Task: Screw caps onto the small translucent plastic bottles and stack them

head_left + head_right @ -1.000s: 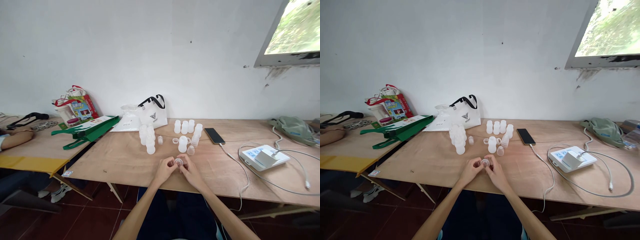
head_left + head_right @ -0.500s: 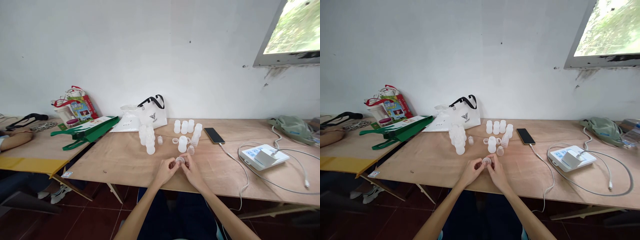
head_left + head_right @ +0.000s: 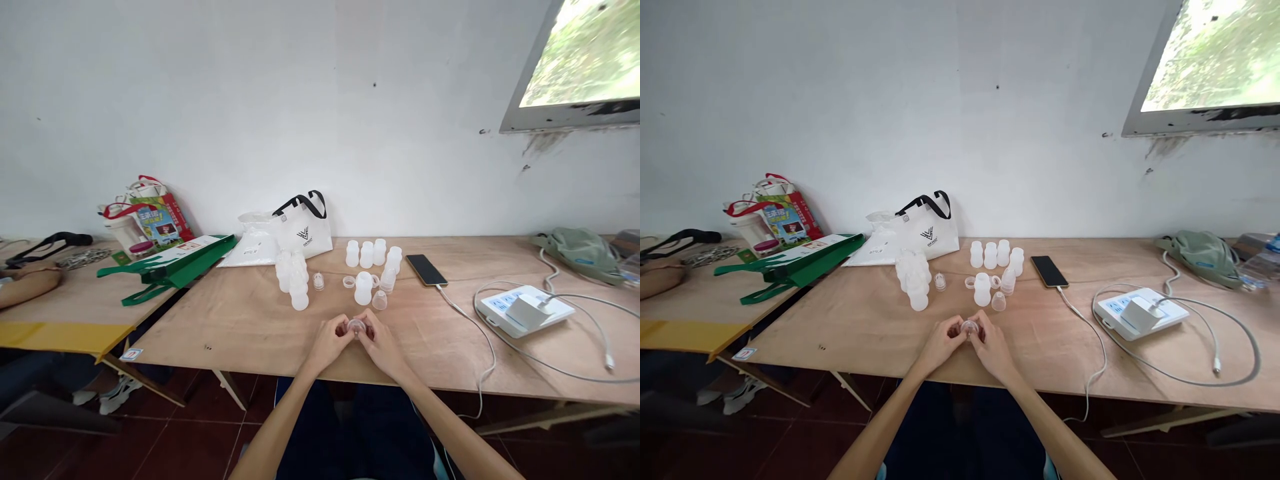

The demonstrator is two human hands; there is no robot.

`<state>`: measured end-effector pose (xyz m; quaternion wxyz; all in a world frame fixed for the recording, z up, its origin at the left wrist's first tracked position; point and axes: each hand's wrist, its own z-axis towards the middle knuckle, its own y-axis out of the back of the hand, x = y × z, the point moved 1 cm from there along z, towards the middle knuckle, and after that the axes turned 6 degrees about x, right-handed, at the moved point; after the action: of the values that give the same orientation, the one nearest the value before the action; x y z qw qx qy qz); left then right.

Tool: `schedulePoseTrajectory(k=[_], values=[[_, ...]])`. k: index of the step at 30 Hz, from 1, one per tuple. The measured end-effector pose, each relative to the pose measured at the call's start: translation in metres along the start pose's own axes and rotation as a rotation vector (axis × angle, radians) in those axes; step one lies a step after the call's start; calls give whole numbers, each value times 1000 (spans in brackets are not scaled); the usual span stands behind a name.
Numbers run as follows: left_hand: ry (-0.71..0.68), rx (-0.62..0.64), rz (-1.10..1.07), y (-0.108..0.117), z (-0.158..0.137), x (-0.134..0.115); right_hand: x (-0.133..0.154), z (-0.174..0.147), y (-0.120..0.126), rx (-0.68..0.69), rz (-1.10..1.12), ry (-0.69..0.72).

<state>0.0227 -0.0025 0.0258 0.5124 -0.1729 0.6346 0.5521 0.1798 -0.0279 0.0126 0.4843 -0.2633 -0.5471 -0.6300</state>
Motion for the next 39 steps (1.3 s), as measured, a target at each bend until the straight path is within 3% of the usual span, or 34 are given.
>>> schedulePoseTrajectory(k=[13,30,39], values=[[-34,2,-49,0,-1,0,-2,0,1,-41,47,-35],[-11,6,47,-2,0,2,3,-2,0,39,-57,75],[-1,-5,62,-2,-1,1,2,0,0,21,-36,58]])
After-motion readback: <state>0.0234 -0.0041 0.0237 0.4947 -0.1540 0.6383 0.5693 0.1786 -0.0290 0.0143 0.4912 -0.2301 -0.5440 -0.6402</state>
